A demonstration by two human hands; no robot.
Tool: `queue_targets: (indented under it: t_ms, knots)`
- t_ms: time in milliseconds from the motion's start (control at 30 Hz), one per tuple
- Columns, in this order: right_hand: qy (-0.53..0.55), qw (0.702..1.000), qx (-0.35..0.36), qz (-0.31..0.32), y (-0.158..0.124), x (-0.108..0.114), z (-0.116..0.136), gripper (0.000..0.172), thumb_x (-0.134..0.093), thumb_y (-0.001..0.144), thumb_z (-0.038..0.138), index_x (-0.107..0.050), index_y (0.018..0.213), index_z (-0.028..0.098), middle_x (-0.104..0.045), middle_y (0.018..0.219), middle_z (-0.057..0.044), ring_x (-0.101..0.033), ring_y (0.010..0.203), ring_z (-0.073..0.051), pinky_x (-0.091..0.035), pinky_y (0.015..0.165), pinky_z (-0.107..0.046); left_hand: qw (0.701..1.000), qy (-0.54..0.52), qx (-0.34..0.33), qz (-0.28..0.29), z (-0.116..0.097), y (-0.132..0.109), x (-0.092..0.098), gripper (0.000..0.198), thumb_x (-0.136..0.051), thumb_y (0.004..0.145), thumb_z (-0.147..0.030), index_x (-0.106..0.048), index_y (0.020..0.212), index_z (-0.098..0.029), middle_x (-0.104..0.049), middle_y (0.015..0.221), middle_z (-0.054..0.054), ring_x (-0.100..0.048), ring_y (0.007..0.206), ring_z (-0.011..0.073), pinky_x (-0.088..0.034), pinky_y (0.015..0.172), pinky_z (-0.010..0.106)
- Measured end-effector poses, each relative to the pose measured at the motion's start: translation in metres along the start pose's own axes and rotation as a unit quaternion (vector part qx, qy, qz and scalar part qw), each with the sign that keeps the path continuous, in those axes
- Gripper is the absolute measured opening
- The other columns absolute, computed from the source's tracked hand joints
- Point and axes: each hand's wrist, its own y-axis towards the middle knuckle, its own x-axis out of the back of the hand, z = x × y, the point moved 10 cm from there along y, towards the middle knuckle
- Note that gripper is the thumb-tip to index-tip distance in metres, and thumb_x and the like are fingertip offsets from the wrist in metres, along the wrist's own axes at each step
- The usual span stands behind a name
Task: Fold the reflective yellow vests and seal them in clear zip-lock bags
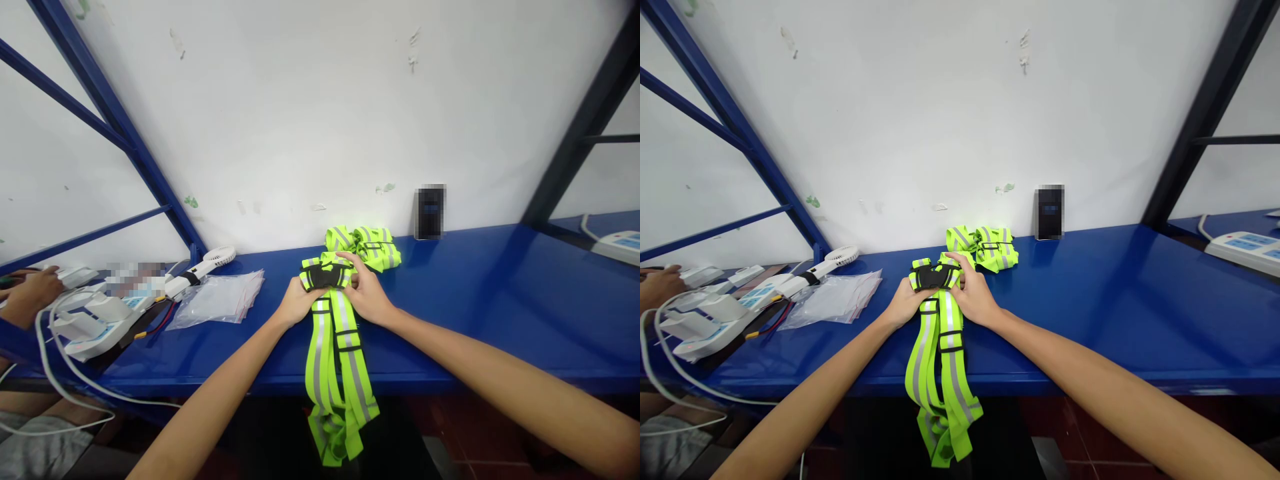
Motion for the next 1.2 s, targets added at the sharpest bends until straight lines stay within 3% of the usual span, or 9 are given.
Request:
queue_targets:
  t_ms: [267,433,567,733,867,1033,1200]
  knots:
    - [0.007,1.0,0.028,-0.006,0.0,0.001,0.005,0.062,-0.047,0.076,0.006,-0.045,0.136,0.024,-0.044,0.061,0.007,-0.033,0.045,-0.008,-0.026,0.044,-0.022,0.999,0.007,-0.034,0.002,-0.008,-0.001,-0.002,0.038,-0.074,0.075,-0.034,-0.072,0.106,-0.012,-0.075,0.1,0.008,-0.067,0.095,0.0246,-0.051,0.087,0.034]
    - [-0.021,0.997,0.065,-0.02,-0.002,0.003,0.013,0.045,-0.05,0.076,0.008,-0.056,0.119,0.021,-0.062,0.081,0.0,-0.041,0.05,-0.009,-0.033,0.048,-0.024,0.999,0.004,-0.04,0.008,-0.014,-0.002,-0.004,0.036,-0.075,0.073,-0.032,-0.072,0.104,-0.012,-0.074,0.1,0.007,-0.066,0.091,0.0223,-0.051,0.087,0.033]
    - [-0.017,0.997,0.076,-0.028,-0.003,0.004,0.017,0.033,-0.052,0.077,0.011,-0.064,0.106,0.021,-0.067,0.104,-0.005,-0.055,0.065,-0.013,-0.04,0.055,-0.025,0.999,-0.018,-0.045,0.006,-0.018,-0.004,-0.004,0.035,-0.077,0.071,-0.031,-0.072,0.101,-0.012,-0.074,0.097,0.006,-0.066,0.088,0.0213,-0.051,0.087,0.033]
    - [0.01,0.997,0.078,0.02,-0.004,-0.001,0.024,0.036,-0.055,0.08,0.015,-0.061,0.115,0.021,-0.065,0.114,-0.006,-0.06,0.075,-0.016,-0.047,0.066,-0.028,0.999,-0.01,-0.039,-0.019,-0.015,-0.004,0.002,0.032,-0.077,0.069,-0.031,-0.072,0.094,-0.011,-0.074,0.09,0.006,-0.066,0.083,0.0211,-0.051,0.082,0.032]
    - [0.046,0.994,0.067,0.077,-0.004,-0.01,0.025,0.04,-0.06,0.084,0.025,-0.055,0.123,0.02,-0.063,0.105,-0.005,-0.057,0.073,-0.014,-0.048,0.07,-0.029,0.999,-0.016,-0.033,-0.033,-0.012,-0.002,0.006,0.036,-0.077,0.069,-0.03,-0.072,0.099,-0.011,-0.074,0.094,0.007,-0.066,0.086,0.0218,-0.051,0.082,0.032]
    - [0.081,0.995,0.0,0.056,0.002,-0.009,0.011,0.034,-0.06,0.085,0.029,-0.057,0.118,0.019,-0.053,0.077,0.001,-0.044,0.056,-0.01,-0.039,0.054,-0.024,0.998,-0.054,-0.005,-0.022,-0.005,-0.002,0.001,0.04,-0.073,0.073,-0.032,-0.07,0.108,-0.013,-0.073,0.104,0.008,-0.065,0.1,0.0246,-0.05,0.09,0.034]
    - [0.097,0.994,-0.006,0.051,0.004,-0.009,0.009,0.036,-0.06,0.085,0.031,-0.056,0.119,0.02,-0.045,0.07,0.004,-0.039,0.053,-0.009,-0.037,0.052,-0.023,0.992,-0.112,0.054,-0.036,0.016,-0.004,0.001,0.044,-0.07,0.073,-0.034,-0.068,0.114,-0.017,-0.071,0.114,0.007,-0.063,0.108,0.027,-0.047,0.096,0.038]
